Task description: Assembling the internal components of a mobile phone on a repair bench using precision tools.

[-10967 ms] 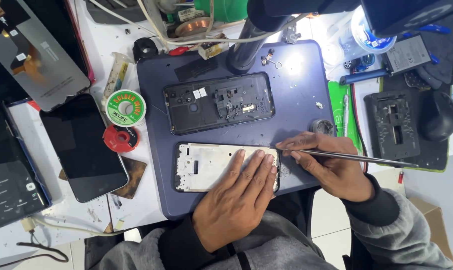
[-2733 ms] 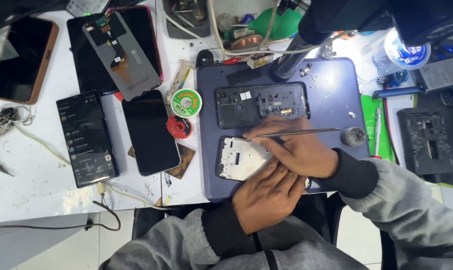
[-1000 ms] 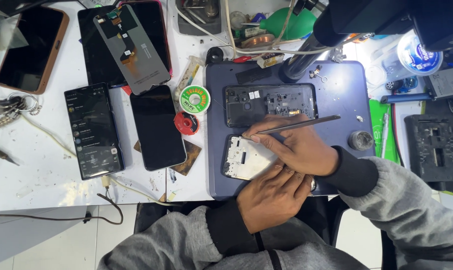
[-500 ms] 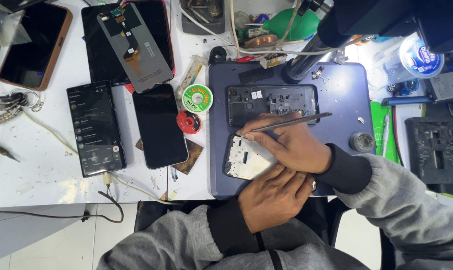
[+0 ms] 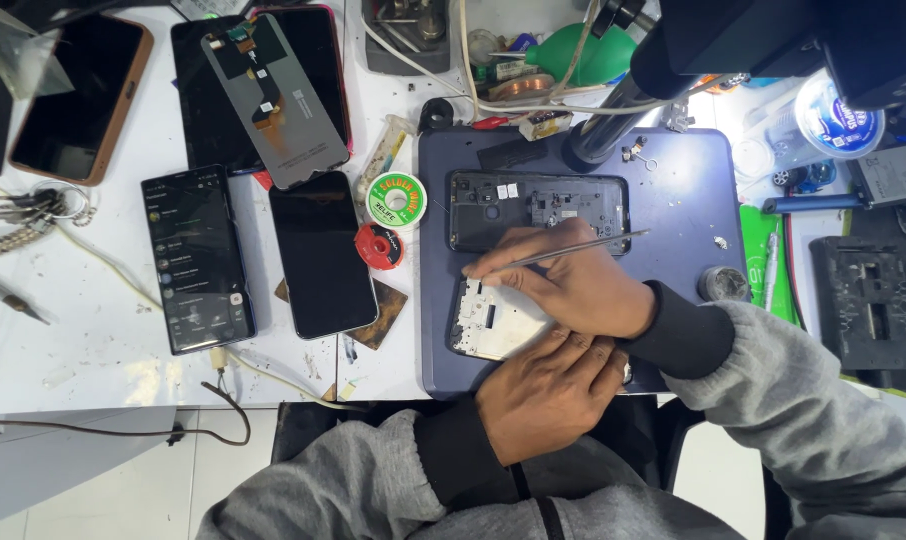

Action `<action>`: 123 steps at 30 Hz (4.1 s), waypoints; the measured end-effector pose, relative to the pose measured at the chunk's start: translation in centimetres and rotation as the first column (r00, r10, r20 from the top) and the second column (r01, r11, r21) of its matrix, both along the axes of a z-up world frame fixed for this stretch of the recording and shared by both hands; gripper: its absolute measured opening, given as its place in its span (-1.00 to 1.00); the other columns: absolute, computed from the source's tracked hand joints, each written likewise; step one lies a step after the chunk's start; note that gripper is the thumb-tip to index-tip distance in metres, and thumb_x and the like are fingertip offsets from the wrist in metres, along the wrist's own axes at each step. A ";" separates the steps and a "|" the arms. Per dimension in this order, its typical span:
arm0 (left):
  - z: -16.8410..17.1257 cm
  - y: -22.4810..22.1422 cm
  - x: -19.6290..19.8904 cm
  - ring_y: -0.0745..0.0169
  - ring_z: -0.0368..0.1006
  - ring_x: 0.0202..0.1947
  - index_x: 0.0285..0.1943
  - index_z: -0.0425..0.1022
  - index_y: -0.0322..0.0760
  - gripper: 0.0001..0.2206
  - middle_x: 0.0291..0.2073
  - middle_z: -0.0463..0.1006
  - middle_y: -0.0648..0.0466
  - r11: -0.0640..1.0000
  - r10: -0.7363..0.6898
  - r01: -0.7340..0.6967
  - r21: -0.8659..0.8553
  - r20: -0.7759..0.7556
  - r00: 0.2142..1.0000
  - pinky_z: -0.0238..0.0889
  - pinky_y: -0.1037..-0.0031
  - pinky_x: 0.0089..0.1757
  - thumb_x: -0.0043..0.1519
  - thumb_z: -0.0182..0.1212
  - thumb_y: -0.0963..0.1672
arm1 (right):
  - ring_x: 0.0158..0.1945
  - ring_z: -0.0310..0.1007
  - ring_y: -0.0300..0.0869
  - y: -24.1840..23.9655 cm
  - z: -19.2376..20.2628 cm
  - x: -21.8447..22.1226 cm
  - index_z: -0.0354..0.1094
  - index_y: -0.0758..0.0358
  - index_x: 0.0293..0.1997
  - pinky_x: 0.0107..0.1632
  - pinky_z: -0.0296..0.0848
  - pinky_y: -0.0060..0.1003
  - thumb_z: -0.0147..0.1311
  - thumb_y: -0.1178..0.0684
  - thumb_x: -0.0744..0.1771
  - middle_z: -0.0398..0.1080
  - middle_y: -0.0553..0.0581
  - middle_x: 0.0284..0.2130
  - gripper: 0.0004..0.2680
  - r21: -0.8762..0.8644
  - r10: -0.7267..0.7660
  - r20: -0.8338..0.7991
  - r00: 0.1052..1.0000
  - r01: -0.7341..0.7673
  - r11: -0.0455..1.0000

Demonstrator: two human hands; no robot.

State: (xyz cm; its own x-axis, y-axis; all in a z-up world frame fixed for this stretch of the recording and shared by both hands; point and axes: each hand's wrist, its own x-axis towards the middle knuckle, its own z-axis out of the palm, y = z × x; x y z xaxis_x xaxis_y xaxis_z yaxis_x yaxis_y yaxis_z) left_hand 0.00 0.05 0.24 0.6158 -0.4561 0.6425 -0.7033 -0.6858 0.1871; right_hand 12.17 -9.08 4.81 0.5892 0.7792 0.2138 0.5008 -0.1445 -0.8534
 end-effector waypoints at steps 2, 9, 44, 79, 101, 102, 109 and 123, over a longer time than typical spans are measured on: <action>-0.2 0.0 0.1 0.12 0.56 -0.02 0.00 0.59 -0.35 -0.82 -0.13 0.63 -0.01 1.000 -0.012 0.012 0.002 -0.010 1.000 0.34 0.35 0.16 0.43 0.11 -0.14 | -0.23 0.66 -0.16 0.2 0.7 0.0 0.56 0.25 -0.09 -0.13 0.64 -0.37 0.03 -0.03 0.39 0.62 0.18 -0.21 -0.79 0.015 -0.003 -0.054 0.999 0.004 1.000; 1.1 0.7 0.5 -0.26 0.44 0.08 0.04 0.46 -0.48 -0.78 0.09 0.46 -0.28 0.933 -0.263 0.215 -0.289 -0.140 0.954 0.23 -0.11 0.27 0.37 0.29 -0.16 | -0.14 0.66 -0.09 -3.6 4.1 -1.4 0.58 0.24 -0.25 -0.05 0.63 -0.25 0.15 0.09 0.33 0.62 0.18 -0.24 -0.90 0.042 -0.228 -0.029 0.973 0.229 0.972; 7.5 2.5 4.9 0.40 0.61 -0.27 -0.19 0.64 -0.23 -0.93 -0.29 0.72 0.14 0.772 -0.197 -0.218 -0.597 -0.550 0.812 0.47 0.56 -0.18 0.27 0.31 -0.15 | -0.15 0.70 0.04 -12.0 5.0 -5.2 0.49 0.32 -0.18 0.03 0.67 -0.14 0.23 0.14 0.28 0.59 0.22 -0.28 -0.88 0.315 -0.409 -0.001 0.912 0.388 0.866; 2.0 4.3 6.1 -0.23 0.54 -0.08 0.09 0.54 -0.43 -0.74 -0.21 0.56 -0.19 0.988 -0.132 0.152 0.027 -0.356 0.925 0.33 0.14 -0.14 0.31 0.25 -0.13 | -0.16 0.67 0.11 -10.9 -0.3 -7.3 0.51 0.47 -0.28 -0.07 0.59 0.01 0.23 0.28 0.28 0.59 0.38 -0.36 -0.95 0.234 -0.600 -0.128 0.789 0.612 0.755; 1.8 3.8 7.3 0.05 0.44 -0.38 -0.28 0.47 -0.22 -0.82 -0.50 0.38 0.09 0.990 -0.095 0.115 0.077 -0.229 0.969 0.16 0.29 -0.36 0.37 0.10 -0.09 | -0.31 0.60 0.00 -10.8 -1.7 -7.2 0.42 0.53 -0.18 -0.19 0.63 -0.09 0.09 0.25 0.36 0.54 0.43 -0.36 -0.92 0.326 -0.605 -0.331 0.724 0.690 0.646; 2.1 4.1 7.1 0.00 0.50 -0.31 -0.31 0.48 -0.23 -0.79 -0.47 0.43 0.05 0.990 -0.084 0.109 0.094 -0.236 0.968 0.20 0.28 -0.35 0.33 0.17 -0.06 | -0.32 0.61 0.02 -10.9 -1.7 -7.1 0.41 0.55 -0.16 -0.20 0.63 -0.09 0.07 0.24 0.37 0.54 0.46 -0.34 -0.90 0.323 -0.616 -0.344 0.708 0.706 0.631; 4.2 4.3 5.1 -0.46 0.47 -0.01 0.25 0.46 -0.44 -0.36 -0.10 0.51 -0.36 0.955 -0.268 0.295 0.012 -0.391 0.881 0.24 0.03 -0.14 0.09 0.46 0.04 | -0.27 0.61 -0.01 -11.2 -1.1 -7.0 0.41 0.57 -0.12 -0.21 0.64 -0.16 0.08 0.24 0.37 0.56 0.44 -0.29 -0.88 0.306 -0.636 -0.341 0.692 0.722 0.621; 2.8 2.6 3.8 -0.08 0.35 -0.14 0.33 0.44 -0.27 -0.24 -0.05 0.44 -0.02 0.966 0.154 -0.090 0.243 -0.262 0.953 0.24 0.14 -0.14 0.12 0.34 0.25 | -0.19 0.63 -0.16 -10.3 -0.7 -8.3 0.51 0.37 -0.16 -0.08 0.54 -0.37 0.13 0.18 0.37 0.60 0.18 -0.22 -0.92 0.168 -0.731 0.127 0.670 0.712 0.681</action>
State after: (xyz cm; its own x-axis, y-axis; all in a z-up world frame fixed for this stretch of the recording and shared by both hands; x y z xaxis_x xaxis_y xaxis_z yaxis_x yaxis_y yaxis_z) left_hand 3.78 2.66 3.04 0.8140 -0.4792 0.3282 -0.5542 -0.8099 0.1922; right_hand 3.83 -19.39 4.08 0.9048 0.0953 0.4149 0.4115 -0.4460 -0.7948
